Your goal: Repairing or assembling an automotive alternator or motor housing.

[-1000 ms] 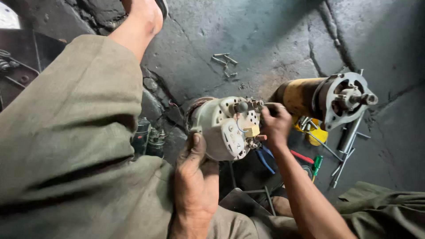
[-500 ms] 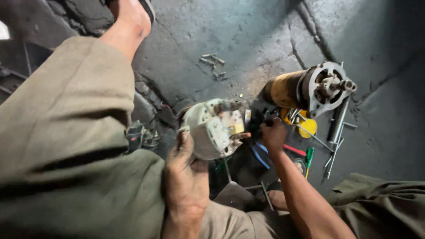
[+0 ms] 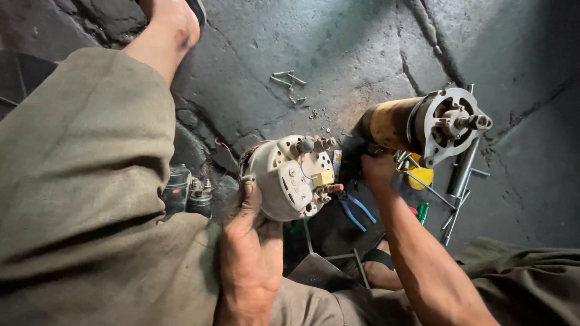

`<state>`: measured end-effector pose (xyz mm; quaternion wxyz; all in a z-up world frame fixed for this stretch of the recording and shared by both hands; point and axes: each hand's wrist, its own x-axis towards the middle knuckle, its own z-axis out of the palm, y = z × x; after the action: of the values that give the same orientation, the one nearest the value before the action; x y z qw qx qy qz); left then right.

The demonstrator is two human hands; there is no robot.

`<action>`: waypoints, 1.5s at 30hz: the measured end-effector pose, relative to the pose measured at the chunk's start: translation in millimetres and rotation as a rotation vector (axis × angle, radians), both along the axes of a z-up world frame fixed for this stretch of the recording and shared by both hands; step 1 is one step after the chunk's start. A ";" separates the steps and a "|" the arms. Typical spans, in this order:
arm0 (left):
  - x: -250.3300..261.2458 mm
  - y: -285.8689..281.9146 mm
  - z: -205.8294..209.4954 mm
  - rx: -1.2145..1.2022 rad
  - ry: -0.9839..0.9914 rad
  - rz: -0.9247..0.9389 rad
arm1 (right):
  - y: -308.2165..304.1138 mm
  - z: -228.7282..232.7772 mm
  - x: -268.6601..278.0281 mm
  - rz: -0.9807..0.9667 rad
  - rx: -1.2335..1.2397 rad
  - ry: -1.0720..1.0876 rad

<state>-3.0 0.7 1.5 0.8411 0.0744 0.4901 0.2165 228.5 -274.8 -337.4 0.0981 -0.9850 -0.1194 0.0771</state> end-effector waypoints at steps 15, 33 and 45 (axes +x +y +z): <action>-1.1 -1.2 -3.3 0.037 -0.021 0.038 | 6.2 61.6 -32.5 -0.226 0.255 0.302; -0.2 2.8 4.2 0.077 -0.043 0.023 | -0.6 5.4 2.4 0.082 0.052 -0.152; 3.4 2.7 0.7 0.050 -0.045 0.006 | 6.1 13.3 -2.8 0.165 -0.088 -0.220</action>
<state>0.4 3.5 2.2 0.8491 0.0893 0.4656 0.2328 225.6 -268.7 -324.1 0.0343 -0.9777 -0.2065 -0.0184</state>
